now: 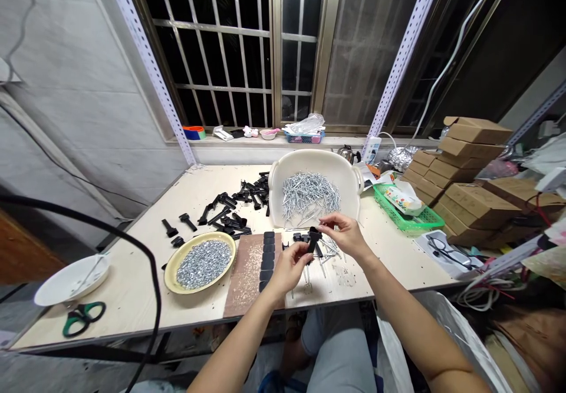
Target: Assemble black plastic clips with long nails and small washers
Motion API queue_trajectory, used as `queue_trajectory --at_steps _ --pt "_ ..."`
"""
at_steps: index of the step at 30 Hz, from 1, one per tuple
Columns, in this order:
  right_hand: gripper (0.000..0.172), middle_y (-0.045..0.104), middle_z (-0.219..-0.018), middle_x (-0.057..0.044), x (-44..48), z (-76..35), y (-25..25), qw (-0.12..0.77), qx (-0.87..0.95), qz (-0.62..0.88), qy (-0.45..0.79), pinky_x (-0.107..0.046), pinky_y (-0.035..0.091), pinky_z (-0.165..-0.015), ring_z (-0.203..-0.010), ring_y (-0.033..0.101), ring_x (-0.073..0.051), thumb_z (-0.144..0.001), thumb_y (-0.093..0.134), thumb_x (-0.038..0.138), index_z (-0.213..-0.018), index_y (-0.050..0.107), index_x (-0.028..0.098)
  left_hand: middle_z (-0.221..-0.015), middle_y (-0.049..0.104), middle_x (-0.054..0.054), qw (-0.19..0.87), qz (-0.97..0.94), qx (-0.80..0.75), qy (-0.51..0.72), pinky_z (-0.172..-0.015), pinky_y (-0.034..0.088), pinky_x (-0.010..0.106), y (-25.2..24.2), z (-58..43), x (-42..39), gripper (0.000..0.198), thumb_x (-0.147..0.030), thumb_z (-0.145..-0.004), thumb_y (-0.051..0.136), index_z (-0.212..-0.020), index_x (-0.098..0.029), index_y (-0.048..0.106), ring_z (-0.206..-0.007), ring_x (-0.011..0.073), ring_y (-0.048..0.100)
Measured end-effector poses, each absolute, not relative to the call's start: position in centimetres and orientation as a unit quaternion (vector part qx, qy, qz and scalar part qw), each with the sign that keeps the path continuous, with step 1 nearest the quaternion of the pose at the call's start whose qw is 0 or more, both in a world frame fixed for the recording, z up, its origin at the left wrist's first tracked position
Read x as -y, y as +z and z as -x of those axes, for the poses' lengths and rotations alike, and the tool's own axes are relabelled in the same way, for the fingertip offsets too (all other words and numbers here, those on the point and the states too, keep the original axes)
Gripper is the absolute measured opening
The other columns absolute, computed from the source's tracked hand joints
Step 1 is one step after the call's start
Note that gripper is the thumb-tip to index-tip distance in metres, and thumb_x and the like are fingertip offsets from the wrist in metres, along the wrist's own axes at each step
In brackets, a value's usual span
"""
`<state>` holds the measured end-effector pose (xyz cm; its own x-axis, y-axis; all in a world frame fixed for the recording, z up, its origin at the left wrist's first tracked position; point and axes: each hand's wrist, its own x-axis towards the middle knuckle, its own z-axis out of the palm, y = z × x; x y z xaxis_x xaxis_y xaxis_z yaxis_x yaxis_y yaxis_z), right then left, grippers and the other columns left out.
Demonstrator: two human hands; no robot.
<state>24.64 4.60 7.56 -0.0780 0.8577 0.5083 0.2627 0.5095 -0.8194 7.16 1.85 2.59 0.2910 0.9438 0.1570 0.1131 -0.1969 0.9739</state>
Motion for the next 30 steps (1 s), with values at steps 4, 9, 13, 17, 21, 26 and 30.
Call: queue_trajectory --at_steps 4,9,13,17,21,26,30 --pt "0.017 0.063 -0.072 -0.003 -3.9 -24.5 8.3 0.520 0.713 0.410 0.231 -0.028 0.046 -0.059 -0.065 0.055 -0.015 -0.071 0.067 0.035 -0.078 0.066 0.020 -0.084 0.063 0.005 0.498 -0.637 -0.390 0.441 -0.072 0.045 0.026 2.3 -6.9 -2.0 0.019 -0.028 -0.075 0.055 -0.089 -0.016 0.059 -0.077 0.0154 0.058" --pt "0.016 0.065 -0.069 -0.003 -3.3 -24.5 8.8 0.496 0.727 0.394 0.266 -0.029 0.048 -0.059 -0.064 0.058 -0.016 -0.071 0.067 0.035 -0.077 0.068 0.020 -0.079 0.060 0.004 0.547 -0.626 -0.364 0.420 -0.070 0.047 0.027 2.5 -6.6 -1.6 0.019 -0.030 -0.073 0.058 -0.085 -0.014 0.058 -0.074 0.0148 0.057" --pt "0.018 0.067 -0.074 -0.004 -3.4 -24.7 8.7 0.494 0.706 0.415 0.293 -0.030 0.050 -0.063 -0.069 0.061 -0.017 -0.070 0.068 0.035 -0.078 0.069 0.020 -0.077 0.058 0.002 0.578 -0.614 -0.349 0.408 -0.069 0.048 0.027 2.7 -6.5 -1.2 0.019 -0.031 -0.073 0.059 -0.082 -0.014 0.058 -0.072 0.0134 0.057" --pt "0.016 0.067 -0.072 -0.003 -3.2 -24.4 8.8 0.488 0.709 0.413 0.297 -0.029 0.049 -0.062 -0.067 0.061 -0.017 -0.070 0.068 0.034 -0.076 0.069 0.020 -0.076 0.059 0.002 0.594 -0.610 -0.338 0.402 -0.069 0.048 0.027 2.9 -6.2 -1.2 0.020 -0.031 -0.074 0.059 -0.084 -0.014 0.058 -0.072 0.0137 0.058" --pt "0.011 0.066 -0.072 -0.002 -2.8 -24.0 9.2 0.481 0.734 0.418 0.236 -0.028 0.047 -0.061 -0.067 0.060 -0.016 -0.074 0.065 0.031 -0.078 0.069 0.021 -0.075 0.058 0.002 0.595 -0.602 -0.342 0.408 -0.069 0.047 0.027 2.9 -6.1 -1.2 0.018 -0.029 -0.073 0.060 -0.083 -0.013 0.058 -0.070 0.0134 0.059" --pt "0.013 0.066 -0.069 -0.002 -3.0 -24.4 9.4 0.452 0.742 0.404 0.286 -0.026 0.047 -0.058 -0.064 0.059 -0.015 -0.073 0.066 0.033 -0.077 0.068 0.020 -0.073 0.057 0.001 0.649 -0.567 -0.311 0.400 -0.067 0.048 0.028 2.7 -6.0 -0.8 0.018 -0.028 -0.071 0.062 -0.080 -0.013 0.057 -0.066 0.0128 0.059" --pt "0.015 0.066 -0.070 -0.002 -3.0 -24.6 9.2 0.442 0.736 0.398 0.323 -0.026 0.047 -0.058 -0.065 0.059 -0.016 -0.070 0.068 0.033 -0.075 0.068 0.019 -0.069 0.058 0.001 0.686 -0.534 -0.303 0.391 -0.065 0.048 0.029 3.2 -5.8 -0.6 0.020 -0.028 -0.069 0.065 -0.079 -0.012 0.057 -0.062 0.0132 0.060"
